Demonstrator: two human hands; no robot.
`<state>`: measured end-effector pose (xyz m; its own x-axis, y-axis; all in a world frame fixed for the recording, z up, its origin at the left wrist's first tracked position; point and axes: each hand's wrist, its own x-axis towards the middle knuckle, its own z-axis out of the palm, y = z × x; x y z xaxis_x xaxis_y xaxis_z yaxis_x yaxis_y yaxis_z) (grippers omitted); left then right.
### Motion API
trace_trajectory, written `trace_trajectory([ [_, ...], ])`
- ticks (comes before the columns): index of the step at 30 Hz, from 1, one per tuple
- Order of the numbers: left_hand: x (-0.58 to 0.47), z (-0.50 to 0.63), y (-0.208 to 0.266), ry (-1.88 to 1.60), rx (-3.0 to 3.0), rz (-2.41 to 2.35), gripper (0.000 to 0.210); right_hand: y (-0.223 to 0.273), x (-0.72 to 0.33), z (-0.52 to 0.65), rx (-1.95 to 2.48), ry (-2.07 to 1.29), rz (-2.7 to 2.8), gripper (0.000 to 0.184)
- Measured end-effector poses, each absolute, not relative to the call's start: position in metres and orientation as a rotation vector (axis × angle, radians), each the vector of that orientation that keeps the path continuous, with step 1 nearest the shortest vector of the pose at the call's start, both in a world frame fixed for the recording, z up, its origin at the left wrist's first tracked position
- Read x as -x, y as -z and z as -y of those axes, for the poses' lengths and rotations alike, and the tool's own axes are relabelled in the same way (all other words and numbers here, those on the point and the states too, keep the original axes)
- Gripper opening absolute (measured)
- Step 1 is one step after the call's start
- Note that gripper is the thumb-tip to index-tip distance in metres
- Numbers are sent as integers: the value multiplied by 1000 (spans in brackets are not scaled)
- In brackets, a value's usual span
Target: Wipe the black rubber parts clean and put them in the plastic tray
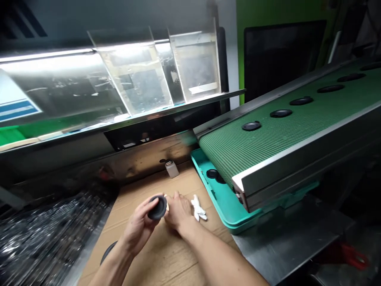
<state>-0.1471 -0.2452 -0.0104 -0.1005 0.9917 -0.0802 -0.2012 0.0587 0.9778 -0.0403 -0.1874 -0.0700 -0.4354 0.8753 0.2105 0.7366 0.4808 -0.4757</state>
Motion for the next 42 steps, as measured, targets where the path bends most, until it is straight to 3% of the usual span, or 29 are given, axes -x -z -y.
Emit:
trace_trajectory([
  [4,200,261,56,-1541,-622,-1140,26,76,45,188,1392,-318,2341,47],
  [12,212,250,71,-1566,-528,-837,12,67,60,198,1149,-423,2052,49],
  [17,217,249,73,-1492,-317,-584,25,77,79,226,907,-515,2209,49],
  [22,221,249,72,-1476,-174,-525,22,79,85,237,803,-368,2276,48],
  [42,204,241,83,-1451,-270,-605,34,78,91,234,1093,-197,2195,37],
])
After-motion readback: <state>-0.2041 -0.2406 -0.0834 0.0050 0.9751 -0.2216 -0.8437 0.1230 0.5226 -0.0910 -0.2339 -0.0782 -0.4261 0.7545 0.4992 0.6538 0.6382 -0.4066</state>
